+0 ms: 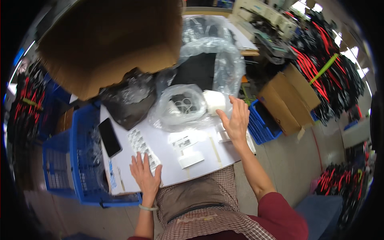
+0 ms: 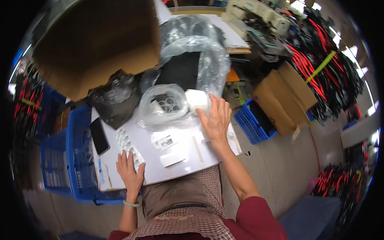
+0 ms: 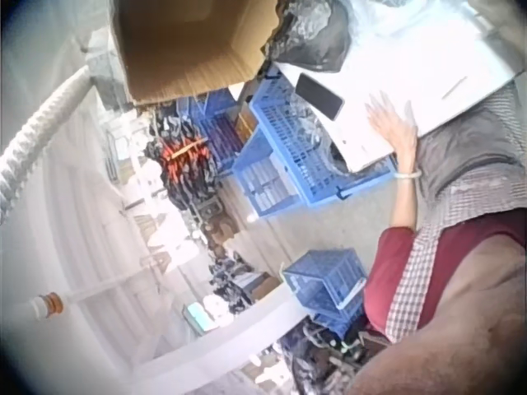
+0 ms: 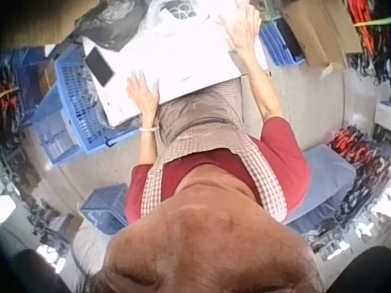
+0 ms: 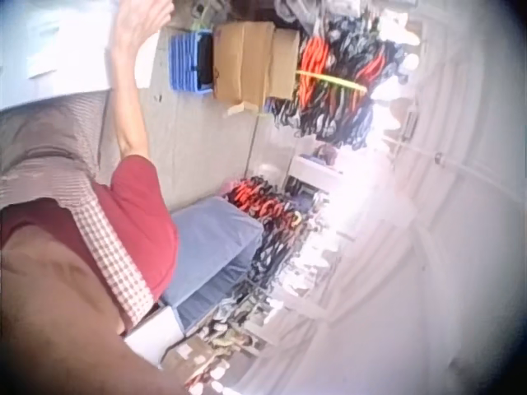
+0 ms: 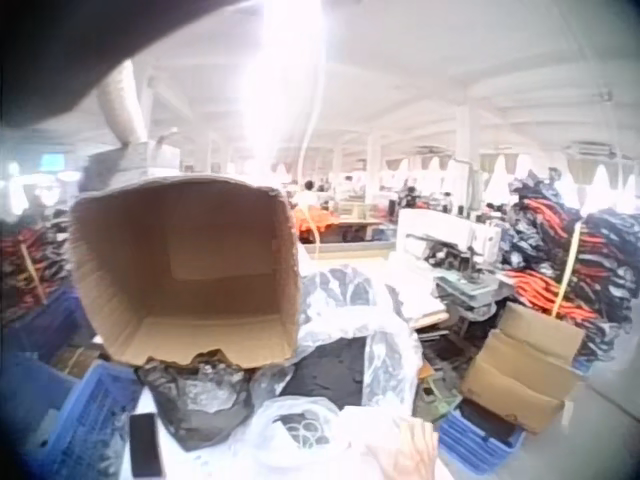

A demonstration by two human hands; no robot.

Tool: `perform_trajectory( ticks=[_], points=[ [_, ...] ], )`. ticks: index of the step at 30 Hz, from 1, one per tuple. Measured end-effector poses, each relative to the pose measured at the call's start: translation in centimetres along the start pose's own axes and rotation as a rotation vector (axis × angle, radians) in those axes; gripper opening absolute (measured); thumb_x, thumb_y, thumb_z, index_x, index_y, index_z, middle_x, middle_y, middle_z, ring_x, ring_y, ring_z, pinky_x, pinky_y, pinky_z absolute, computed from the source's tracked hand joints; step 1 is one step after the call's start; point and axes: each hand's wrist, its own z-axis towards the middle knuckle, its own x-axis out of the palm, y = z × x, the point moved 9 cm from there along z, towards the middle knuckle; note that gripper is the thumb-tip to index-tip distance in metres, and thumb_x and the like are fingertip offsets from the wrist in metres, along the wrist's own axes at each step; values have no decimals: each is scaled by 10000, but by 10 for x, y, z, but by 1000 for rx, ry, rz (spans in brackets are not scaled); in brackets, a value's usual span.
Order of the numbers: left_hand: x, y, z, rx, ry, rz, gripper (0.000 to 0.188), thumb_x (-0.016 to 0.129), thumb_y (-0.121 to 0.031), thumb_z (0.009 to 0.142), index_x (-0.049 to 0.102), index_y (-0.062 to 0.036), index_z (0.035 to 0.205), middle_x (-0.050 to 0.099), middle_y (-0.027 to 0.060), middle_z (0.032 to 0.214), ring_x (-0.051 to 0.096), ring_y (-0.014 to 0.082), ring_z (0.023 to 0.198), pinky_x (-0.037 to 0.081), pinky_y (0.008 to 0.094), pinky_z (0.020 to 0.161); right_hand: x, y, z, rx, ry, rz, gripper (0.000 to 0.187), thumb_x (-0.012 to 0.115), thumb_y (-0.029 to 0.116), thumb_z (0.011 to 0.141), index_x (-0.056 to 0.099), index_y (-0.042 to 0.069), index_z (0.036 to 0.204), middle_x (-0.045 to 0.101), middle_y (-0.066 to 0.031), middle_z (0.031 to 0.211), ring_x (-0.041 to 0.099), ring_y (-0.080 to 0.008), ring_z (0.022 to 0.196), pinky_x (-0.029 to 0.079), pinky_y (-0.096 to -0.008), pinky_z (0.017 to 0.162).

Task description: The person repeatedly picks small white labels from a stack, peels them from their backing, and places them onto a white surface on the table. The person handles the labels one at a time throughout the clip.

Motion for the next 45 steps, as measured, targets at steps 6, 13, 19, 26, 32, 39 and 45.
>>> perform_trajectory(
  ticks=[6,13,19,26,32,39,45],
  points=[
    [-13,10,-2,-46,-229,-390,555,704,-121,837,511,41,1331,475,245,1404,427,421,1318,329,497,1111,72,197,-116,-721,445,448,513,687,263,817,603,56,1279,581,-94,1352,403,-328,1382,245,-604,1136],
    [-22,53,-23,-363,-449,-798,316,580,40,867,554,55,1182,558,172,1158,571,238,1075,481,326,912,102,245,-158,-1023,505,323,302,643,205,839,695,65,1102,663,-89,1213,486,-321,1322,250,-634,1125],
    [-10,35,-16,-872,7,-1818,252,574,-82,971,566,80,1163,685,185,937,693,255,813,590,346,735,15,226,-124,-859,355,907,286,754,219,789,687,102,1041,671,-57,1141,597,-262,1169,402,-512,1069],
    [-6,-11,3,-556,476,-1476,236,595,-67,961,626,124,1095,708,208,947,719,295,852,601,375,784,-21,186,-93,-611,375,970,201,727,229,850,698,56,950,673,-49,961,635,-242,977,488,-380,841],
    [-20,-83,0,-206,631,-1192,213,735,-202,867,730,-30,992,682,3,814,583,71,690,451,230,585,19,155,-104,-364,771,902,193,665,217,913,684,26,935,644,-94,831,623,-252,799,493,-358,709],
    [-27,-86,-9,-166,547,-1080,204,721,-173,871,732,-8,989,692,18,806,594,78,683,460,238,586,37,136,-129,12,1184,1288,273,619,274,977,687,10,959,660,-16,823,573,-87,766,467,-278,690],
    [-28,-86,-7,-175,493,-1015,244,720,-181,873,732,8,1026,714,48,821,622,99,708,494,245,620,41,120,-131,131,1151,1291,246,647,244,964,687,2,946,675,-20,818,591,-87,764,476,-255,698]
  ],
)
